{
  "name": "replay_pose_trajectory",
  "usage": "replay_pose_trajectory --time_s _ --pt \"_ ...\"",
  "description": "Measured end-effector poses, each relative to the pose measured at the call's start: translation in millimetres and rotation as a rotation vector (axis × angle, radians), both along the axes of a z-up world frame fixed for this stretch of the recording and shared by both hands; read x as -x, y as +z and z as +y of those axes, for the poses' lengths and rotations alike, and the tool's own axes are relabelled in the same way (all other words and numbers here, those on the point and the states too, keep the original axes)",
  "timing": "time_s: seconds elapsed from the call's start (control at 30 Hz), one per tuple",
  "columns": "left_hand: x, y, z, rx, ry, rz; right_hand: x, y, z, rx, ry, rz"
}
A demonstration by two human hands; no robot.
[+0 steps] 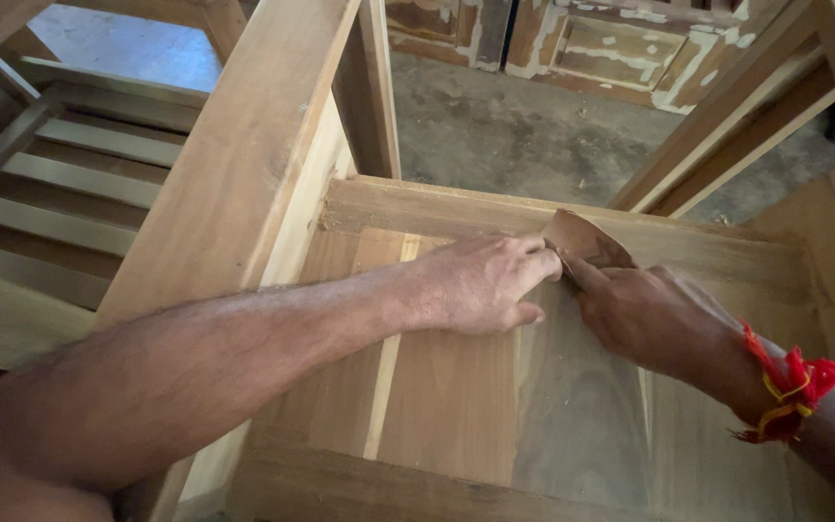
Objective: The person sands the interior edges and surfaces of a wooden furniture frame using a piece of sandpaper.
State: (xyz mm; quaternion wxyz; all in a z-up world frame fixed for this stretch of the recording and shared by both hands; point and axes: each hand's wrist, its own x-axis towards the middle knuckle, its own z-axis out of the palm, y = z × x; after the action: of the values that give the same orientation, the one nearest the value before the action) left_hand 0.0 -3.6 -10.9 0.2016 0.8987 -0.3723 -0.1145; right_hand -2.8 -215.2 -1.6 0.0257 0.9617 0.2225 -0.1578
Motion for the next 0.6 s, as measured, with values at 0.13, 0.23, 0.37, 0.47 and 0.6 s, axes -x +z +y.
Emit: replay_pose_trajectory --time_s 0.13,0.23,0.37,0.47,0.6 --pt "0.2 0.8 0.0 -0.024 -0.021 -0.023 -1.4 -1.0 1.1 0.096 -0.011 0.039" --pt "-0.1 0.9 -0.8 -0.067 -0.037 -0.025 -3.5 -6.5 -0.7 0.03 -0.007 0.029" --pt "0.6 -1.2 -0.3 -0.03 -0.05 -0.018 -3.2 -9.7 -7.0 -0.125 0.165 -0.1" --pt "1.0 -2.0 -1.2 -0.004 -0.053 -0.02 -4.7 -7.4 -1.6 0.168 -0.04 0.102" --pt "1.6 -2.3 -1.3 -0.014 -0.05 -0.01 -2.1 -2.8 2.0 0.162 -0.014 0.08"
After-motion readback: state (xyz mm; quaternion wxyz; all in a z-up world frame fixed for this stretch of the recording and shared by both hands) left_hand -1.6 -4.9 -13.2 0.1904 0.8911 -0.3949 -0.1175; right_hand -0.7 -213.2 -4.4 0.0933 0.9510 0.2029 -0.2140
